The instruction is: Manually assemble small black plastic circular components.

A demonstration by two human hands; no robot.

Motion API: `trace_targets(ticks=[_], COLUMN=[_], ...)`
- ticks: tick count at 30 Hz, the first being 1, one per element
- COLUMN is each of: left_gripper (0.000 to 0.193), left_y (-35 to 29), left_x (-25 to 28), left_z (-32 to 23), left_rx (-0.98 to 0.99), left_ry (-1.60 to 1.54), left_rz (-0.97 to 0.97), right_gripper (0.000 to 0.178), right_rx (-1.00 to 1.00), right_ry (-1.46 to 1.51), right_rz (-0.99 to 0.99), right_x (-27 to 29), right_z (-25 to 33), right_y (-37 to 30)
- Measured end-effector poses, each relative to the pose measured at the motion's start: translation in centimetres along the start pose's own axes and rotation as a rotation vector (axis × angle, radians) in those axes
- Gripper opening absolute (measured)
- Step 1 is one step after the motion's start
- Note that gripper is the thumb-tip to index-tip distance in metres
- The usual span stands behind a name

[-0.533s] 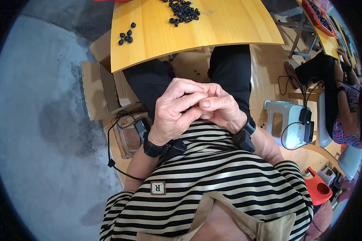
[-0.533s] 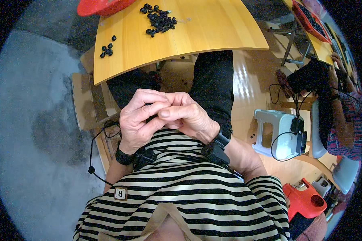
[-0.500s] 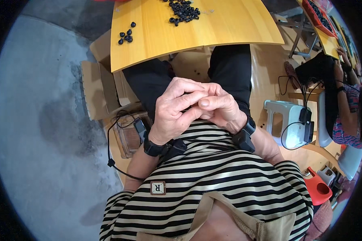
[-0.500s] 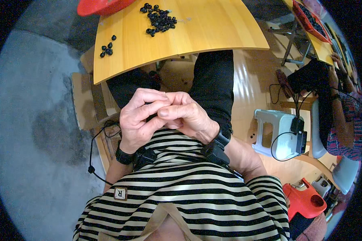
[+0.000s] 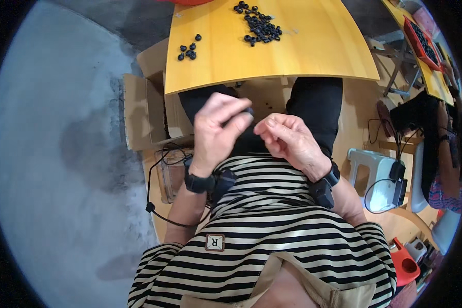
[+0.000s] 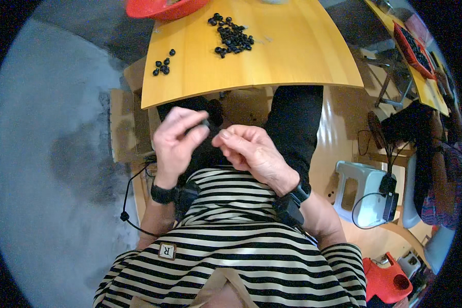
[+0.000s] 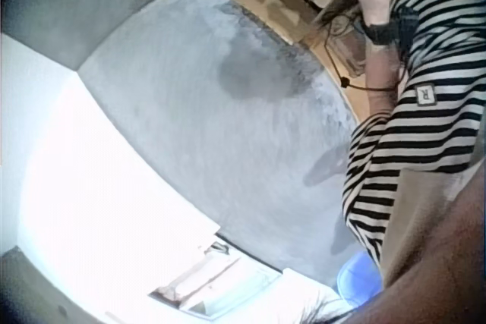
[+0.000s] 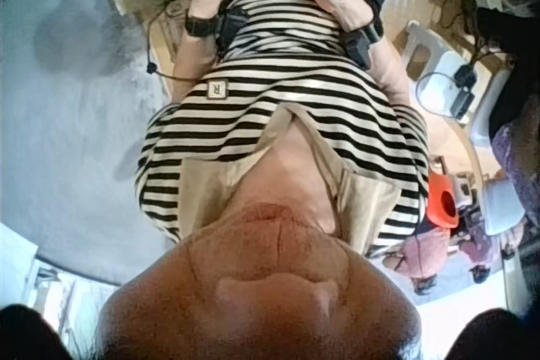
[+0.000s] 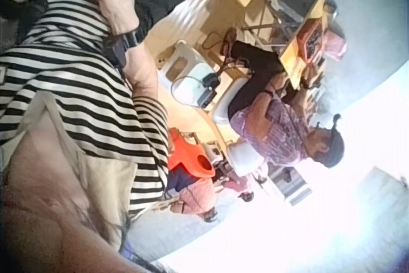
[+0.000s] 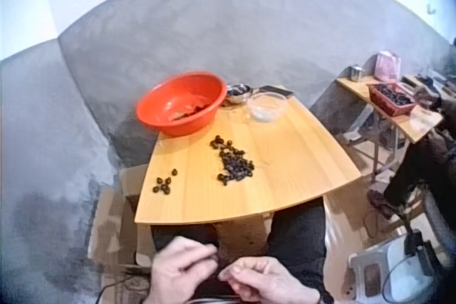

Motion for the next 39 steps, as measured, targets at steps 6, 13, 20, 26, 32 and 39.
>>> trace_targets(ticks=[6, 13, 20, 26, 32, 39], left_gripper=[0.030, 0.029, 0.030, 0.023, 0.020, 0.055], left_y=[4.2, 7.1, 7.2, 7.3, 10.8, 13.2], left_x=[5.5, 6.1, 6.2, 3.8, -1.9, -6.9], left_z=[8.9, 13.7, 14.5, 11.4, 9.0, 10.3], left_rx=[0.116, 0.035, 0.004, -0.097, -0.203, -0.211], left_ry=[0.426, 0.662, 0.602, 0.508, 0.473, 0.621], left_rz=[-0.322, -0.409, -0.458, -0.457, -0.154, 0.177], right_gripper=[0.019, 0.020, 0.019, 0.019, 0.019, 0.018], right_rx=[0.107, 0.157, 0.166, 0.177, 0.136, 0.125], right_ry=[0.016, -0.008, -0.034, -0.037, -0.023, -0.018], right_rz=[-0.090, -0.175, -0.206, -0.225, -0.238, -0.247], right_x=[2.5, 3.5, 4.1, 5.3, 5.8, 6.4], right_z=[1.2, 1.1, 1.3, 1.1, 0.3, 0.0], right_y=[-0.2, -0.2, -0.1, 0.4, 0.6, 0.4])
Point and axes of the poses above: each hand's wrist, its own y-axis towards the middle knuckle, its own x-axis out of the back of the hand, z = x × y, the point moved 5 cm from there along y, towards the middle knuckle, and after that the axes turned 3 degrees about y, right-handed, at the moved point
